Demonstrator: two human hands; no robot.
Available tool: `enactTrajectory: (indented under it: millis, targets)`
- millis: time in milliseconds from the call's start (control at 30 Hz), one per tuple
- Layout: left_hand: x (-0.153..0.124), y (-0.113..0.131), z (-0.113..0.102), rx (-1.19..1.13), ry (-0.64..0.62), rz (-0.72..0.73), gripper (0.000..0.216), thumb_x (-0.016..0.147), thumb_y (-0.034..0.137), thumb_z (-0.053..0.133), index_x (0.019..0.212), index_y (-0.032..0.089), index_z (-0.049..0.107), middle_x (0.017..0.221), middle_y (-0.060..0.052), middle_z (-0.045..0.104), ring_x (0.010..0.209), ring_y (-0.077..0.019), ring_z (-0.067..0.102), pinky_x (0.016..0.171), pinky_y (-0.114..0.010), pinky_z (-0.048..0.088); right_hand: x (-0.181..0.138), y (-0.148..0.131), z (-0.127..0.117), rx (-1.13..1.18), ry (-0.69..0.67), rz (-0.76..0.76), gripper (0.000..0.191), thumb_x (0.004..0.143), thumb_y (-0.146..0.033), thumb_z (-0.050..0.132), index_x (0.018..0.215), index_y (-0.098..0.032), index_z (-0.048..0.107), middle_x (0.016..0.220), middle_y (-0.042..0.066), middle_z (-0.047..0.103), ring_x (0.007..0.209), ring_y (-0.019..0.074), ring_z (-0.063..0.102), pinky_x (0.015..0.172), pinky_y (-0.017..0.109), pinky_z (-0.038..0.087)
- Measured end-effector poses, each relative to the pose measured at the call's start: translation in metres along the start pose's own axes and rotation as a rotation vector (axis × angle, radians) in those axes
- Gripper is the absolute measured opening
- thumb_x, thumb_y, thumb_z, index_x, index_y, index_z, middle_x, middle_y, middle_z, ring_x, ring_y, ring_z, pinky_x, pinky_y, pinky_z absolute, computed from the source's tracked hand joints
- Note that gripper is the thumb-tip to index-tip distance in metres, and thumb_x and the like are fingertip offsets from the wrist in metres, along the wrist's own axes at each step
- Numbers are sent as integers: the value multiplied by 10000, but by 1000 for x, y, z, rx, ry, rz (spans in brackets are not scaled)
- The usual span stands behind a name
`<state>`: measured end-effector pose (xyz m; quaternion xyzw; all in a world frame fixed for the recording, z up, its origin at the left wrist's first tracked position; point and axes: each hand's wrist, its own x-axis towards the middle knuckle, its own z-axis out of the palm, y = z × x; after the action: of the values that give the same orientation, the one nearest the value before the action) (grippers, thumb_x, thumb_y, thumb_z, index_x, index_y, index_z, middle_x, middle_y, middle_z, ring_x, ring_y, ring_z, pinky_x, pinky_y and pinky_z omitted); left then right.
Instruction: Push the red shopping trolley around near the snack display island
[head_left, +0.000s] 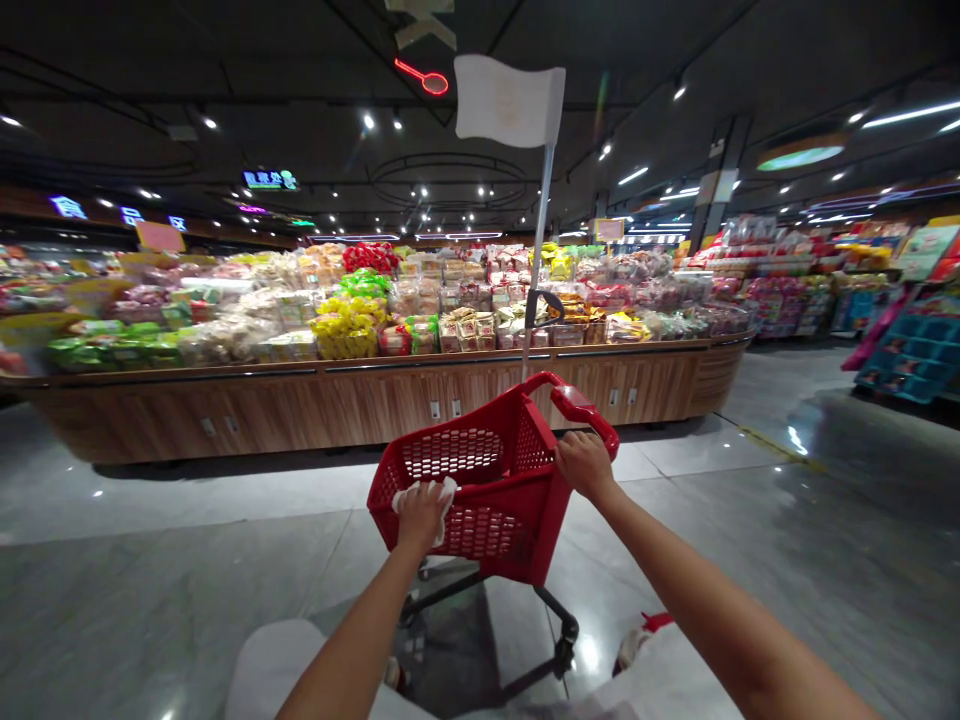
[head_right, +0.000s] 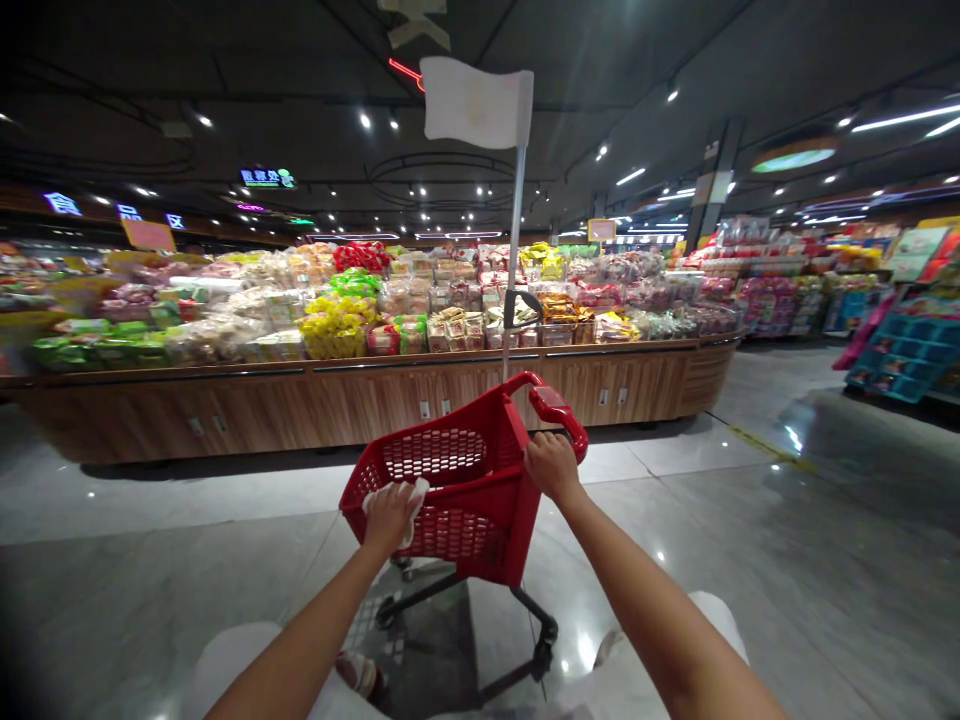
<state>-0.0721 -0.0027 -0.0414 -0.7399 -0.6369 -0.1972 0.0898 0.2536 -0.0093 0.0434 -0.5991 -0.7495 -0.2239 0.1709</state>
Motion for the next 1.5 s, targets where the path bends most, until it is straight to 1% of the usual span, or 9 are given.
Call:
enactTrajectory:
  millis: [167,300,433,533,800,1033,1133,1333,1500]
  targets:
    - [-5,24,6,-30,-16,-15,272,934,327,480,1170,268,603,1110,-94,634,1036,-277,542,916,-446,364,-3,-63,11,160,-194,-135,316,969,-326,406,955,-171,681,980,96,675,947,199,581,892,327,336]
    - [-1,58,10,-86,-50,40,301,947,338,470,1221,276,576,1145,-97,620,1049,-273,549,894,-431,397,-10,-102,29,209,-252,-79,343,984,-383,369,1066,-207,652,1101,93,659,1081,241,533,1017,445,246]
    - [3,97,16,-52,-72,101,357,939,347,501,1287,272,534,1185,-119,600,1054,-289,556,867,-436,428,-15,-90,41,211,-245,-37,318,982,-283,353,1119,-214,632,1138,90,641,1102,232,514,1045,448,199]
    - [0,109,16,-3,-106,157,330,941,344,501,1257,268,551,1134,-101,620,1019,-276,577,847,-417,446,-19,-65,46,210,-243,-73,306,980,-291,358,1102,-219,629,1101,74,645,1078,218,517,1036,414,212]
    - [-29,74,11,31,-140,292,456,876,192,544,1320,283,490,1149,-70,612,1018,-238,580,848,-361,475,-15,-29,50,155,-286,-68,395,997,-373,295,1021,-226,661,1092,79,647,1091,230,516,1035,409,230]
    - [-69,1,19,-10,-91,388,584,798,69,523,1347,260,466,1227,-76,588,1113,-230,537,958,-370,444,-10,-21,54,168,-295,-23,394,989,-328,298,1044,-221,673,1127,87,645,1130,235,512,1116,453,131]
    - [-71,-10,28,-45,-19,375,530,811,69,521,1305,263,505,1207,-67,599,1134,-224,527,993,-381,424,-10,-38,56,165,-292,45,396,979,-328,317,1023,-201,690,1130,117,647,1149,261,498,1122,490,93]
    - [-60,27,42,-59,70,214,291,900,210,520,1184,199,580,1060,-92,642,986,-245,583,867,-403,475,-33,-126,69,444,-281,-145,289,950,-309,398,1031,-227,663,1101,82,656,1119,237,510,1114,475,135]
    - [-60,19,33,-144,-11,483,318,913,243,528,1226,186,546,1092,-94,637,992,-225,583,883,-375,478,-48,-141,77,694,-218,-2,363,962,-270,327,810,-217,651,923,27,673,987,191,543,1089,466,173]
